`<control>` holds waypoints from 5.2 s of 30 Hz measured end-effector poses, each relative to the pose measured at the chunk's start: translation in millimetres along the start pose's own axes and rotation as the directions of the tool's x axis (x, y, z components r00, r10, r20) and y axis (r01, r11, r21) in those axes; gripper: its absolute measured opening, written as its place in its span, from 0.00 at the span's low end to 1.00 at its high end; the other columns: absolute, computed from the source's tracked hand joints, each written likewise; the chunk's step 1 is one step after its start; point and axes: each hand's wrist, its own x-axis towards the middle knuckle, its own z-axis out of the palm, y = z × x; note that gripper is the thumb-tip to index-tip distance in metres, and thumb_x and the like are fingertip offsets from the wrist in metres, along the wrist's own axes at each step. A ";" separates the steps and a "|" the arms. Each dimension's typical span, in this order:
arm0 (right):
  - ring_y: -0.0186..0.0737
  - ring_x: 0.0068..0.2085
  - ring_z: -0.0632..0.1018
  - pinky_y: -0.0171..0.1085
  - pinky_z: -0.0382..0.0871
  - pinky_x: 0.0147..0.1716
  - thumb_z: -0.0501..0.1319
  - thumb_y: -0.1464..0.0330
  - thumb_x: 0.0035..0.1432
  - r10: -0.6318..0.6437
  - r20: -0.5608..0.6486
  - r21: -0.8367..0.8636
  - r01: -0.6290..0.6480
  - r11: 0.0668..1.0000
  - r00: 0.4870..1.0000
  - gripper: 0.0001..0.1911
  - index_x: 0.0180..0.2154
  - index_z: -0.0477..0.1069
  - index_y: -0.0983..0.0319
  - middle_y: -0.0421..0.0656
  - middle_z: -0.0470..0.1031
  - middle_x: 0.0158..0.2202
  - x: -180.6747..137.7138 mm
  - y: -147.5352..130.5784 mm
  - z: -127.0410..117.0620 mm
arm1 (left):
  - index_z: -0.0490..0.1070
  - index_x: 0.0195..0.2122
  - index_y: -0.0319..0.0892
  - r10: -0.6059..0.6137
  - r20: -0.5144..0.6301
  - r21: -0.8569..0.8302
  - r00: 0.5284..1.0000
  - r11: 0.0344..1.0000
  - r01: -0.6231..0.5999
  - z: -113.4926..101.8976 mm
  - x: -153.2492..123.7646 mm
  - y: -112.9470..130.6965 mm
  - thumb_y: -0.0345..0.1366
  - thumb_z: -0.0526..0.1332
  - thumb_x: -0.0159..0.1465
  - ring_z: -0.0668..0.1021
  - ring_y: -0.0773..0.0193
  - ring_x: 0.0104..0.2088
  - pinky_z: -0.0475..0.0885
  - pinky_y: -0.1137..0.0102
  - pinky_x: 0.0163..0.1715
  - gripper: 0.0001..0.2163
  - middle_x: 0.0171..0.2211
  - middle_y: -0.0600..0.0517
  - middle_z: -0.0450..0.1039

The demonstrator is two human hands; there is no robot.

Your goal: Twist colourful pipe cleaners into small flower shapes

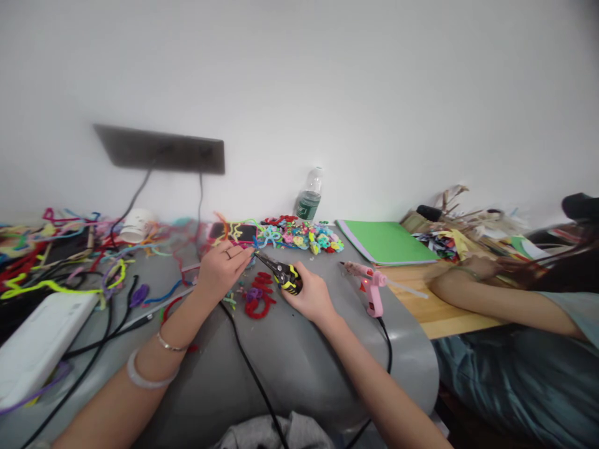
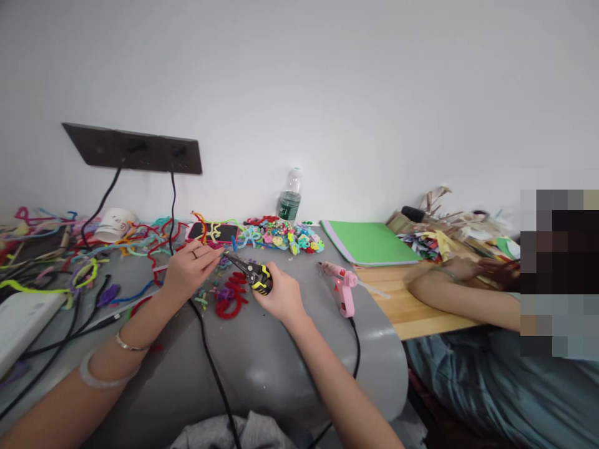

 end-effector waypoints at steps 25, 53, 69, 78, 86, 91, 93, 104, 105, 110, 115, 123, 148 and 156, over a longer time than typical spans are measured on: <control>0.42 0.29 0.78 0.32 0.56 0.26 0.61 0.64 0.50 0.114 0.019 0.025 -0.114 0.993 0.993 0.10 0.36 0.68 0.57 0.39 0.76 0.27 -1.3 -3.4 0.5 | 0.78 0.35 0.41 -0.161 0.070 -0.260 0.984 0.950 0.174 2.8 0.4 2.5 0.37 0.55 0.67 0.74 0.60 0.32 0.70 0.66 0.37 0.12 0.28 0.48 0.77; 0.42 0.30 0.78 0.32 0.60 0.27 0.62 0.64 0.48 0.067 -0.054 0.010 -0.067 0.998 0.996 0.13 0.38 0.67 0.57 0.39 0.77 0.29 -1.6 3.4 2.2 | 0.68 0.29 0.39 -0.296 0.718 -0.673 0.630 -0.066 0.736 -6.6 7.3 6.3 0.44 0.59 0.63 0.60 0.72 0.19 0.59 0.74 0.22 0.13 0.18 0.59 0.59; 0.43 0.33 0.78 0.33 0.63 0.31 0.62 0.66 0.48 -0.067 -0.058 -0.055 0.064 0.996 0.996 0.14 0.39 0.68 0.58 0.42 0.78 0.33 -5.4 -1.7 0.8 | 0.61 0.22 0.42 -0.247 0.756 -0.630 0.607 -0.019 0.776 -6.4 3.9 1.0 0.43 0.59 0.59 0.51 0.73 0.17 0.47 0.73 0.19 0.14 0.17 0.61 0.49; 0.44 0.34 0.78 0.34 0.65 0.33 0.62 0.67 0.48 -0.112 -0.030 -0.025 0.112 0.993 0.993 0.15 0.41 0.68 0.58 0.44 0.79 0.34 -6.1 -3.6 -1.8 | 0.57 0.18 0.43 -0.175 0.805 -0.588 0.566 -0.123 0.799 -15.7 7.8 0.5 0.39 0.59 0.57 0.51 0.74 0.15 0.47 0.74 0.17 0.15 0.14 0.62 0.46; 0.42 0.31 0.78 0.32 0.62 0.29 0.62 0.67 0.49 -0.115 -0.016 -0.009 0.114 0.993 0.993 0.13 0.39 0.67 0.58 0.42 0.78 0.32 -7.9 -4.1 -2.1 | 0.54 0.15 0.44 -0.071 0.859 -0.506 0.507 -0.271 0.819 -20.5 11.1 3.6 0.36 0.57 0.57 0.48 0.73 0.15 0.51 0.73 0.17 0.15 0.12 0.61 0.44; 0.42 0.31 0.78 0.32 0.62 0.28 0.62 0.67 0.49 -0.099 -0.010 -0.024 0.099 0.995 0.995 0.13 0.39 0.67 0.58 0.41 0.79 0.31 -8.6 -3.8 -0.6 | 0.51 0.14 0.45 -0.050 0.859 -0.499 0.509 -0.297 0.814 -15.7 7.4 0.7 0.35 0.55 0.56 0.47 0.72 0.15 0.52 0.72 0.16 0.16 0.12 0.61 0.42; 0.42 0.30 0.79 0.32 0.61 0.27 0.62 0.66 0.49 -0.097 -0.001 -0.027 0.097 0.995 0.995 0.13 0.39 0.68 0.57 0.41 0.78 0.30 -8.5 -3.9 -0.2 | 0.51 0.14 0.45 -0.046 0.858 -0.500 0.511 -0.297 0.813 -15.0 6.5 -0.6 0.35 0.55 0.56 0.47 0.72 0.15 0.52 0.72 0.17 0.16 0.12 0.60 0.43; 0.43 0.30 0.79 0.32 0.61 0.28 0.61 0.66 0.51 -0.073 0.030 0.004 0.073 0.997 0.997 0.12 0.39 0.66 0.57 0.40 0.78 0.30 -7.8 -0.5 1.0 | 0.51 0.15 0.45 -0.065 0.858 -0.500 0.510 -0.338 0.797 -14.5 8.0 2.9 0.35 0.55 0.58 0.48 0.72 0.15 0.53 0.73 0.16 0.16 0.13 0.61 0.42; 0.44 0.32 0.79 0.33 0.63 0.29 0.62 0.66 0.50 -0.085 0.022 -0.001 0.085 0.996 0.996 0.13 0.40 0.66 0.57 0.41 0.78 0.32 -6.5 -0.3 0.7 | 0.51 0.15 0.45 -0.078 0.858 -0.502 0.509 -0.338 0.796 -14.1 8.2 3.1 0.35 0.55 0.58 0.48 0.72 0.15 0.54 0.73 0.17 0.16 0.13 0.61 0.42; 0.46 0.37 0.78 0.36 0.66 0.36 0.62 0.67 0.47 -0.119 -0.002 0.002 0.119 0.993 0.993 0.16 0.40 0.66 0.58 0.44 0.78 0.35 -1.4 -0.3 -1.3 | 0.51 0.15 0.45 -0.100 0.855 -0.510 0.509 -0.338 0.791 -12.5 8.7 4.6 0.36 0.55 0.58 0.48 0.72 0.15 0.53 0.73 0.17 0.16 0.13 0.61 0.41; 0.44 0.34 0.78 0.34 0.66 0.33 0.62 0.67 0.47 -0.134 -0.020 0.003 0.134 0.991 0.991 0.16 0.41 0.68 0.59 0.43 0.77 0.33 -4.3 -1.0 -1.6 | 0.50 0.15 0.45 -0.055 0.856 -0.502 0.514 -0.325 0.801 -13.1 9.2 8.2 0.35 0.54 0.58 0.47 0.72 0.15 0.52 0.73 0.16 0.17 0.13 0.60 0.42; 0.42 0.32 0.78 0.33 0.63 0.29 0.62 0.67 0.48 -0.113 0.001 -0.022 0.113 0.993 0.994 0.15 0.40 0.67 0.58 0.42 0.78 0.32 -5.6 -2.1 -2.0 | 0.48 0.15 0.45 -0.025 0.856 -0.498 0.517 -0.309 0.810 -12.4 9.7 9.6 0.34 0.53 0.58 0.47 0.72 0.15 0.52 0.73 0.16 0.17 0.12 0.60 0.42; 0.42 0.29 0.78 0.32 0.58 0.26 0.63 0.66 0.49 -0.068 0.030 -0.005 0.068 0.998 0.997 0.12 0.37 0.66 0.57 0.40 0.77 0.28 -8.2 0.2 0.2 | 0.47 0.13 0.46 -0.043 0.848 -0.522 0.528 -0.236 0.820 -13.6 13.9 14.9 0.34 0.52 0.56 0.48 0.71 0.15 0.51 0.71 0.18 0.17 0.12 0.59 0.43; 0.44 0.32 0.79 0.33 0.62 0.29 0.63 0.66 0.48 -0.103 0.006 0.015 0.103 0.995 0.995 0.14 0.39 0.66 0.58 0.42 0.78 0.32 -5.7 0.5 0.0 | 0.47 0.13 0.46 -0.067 0.846 -0.528 0.529 -0.238 0.815 -13.2 14.6 17.1 0.34 0.52 0.56 0.48 0.71 0.15 0.51 0.71 0.18 0.17 0.12 0.59 0.43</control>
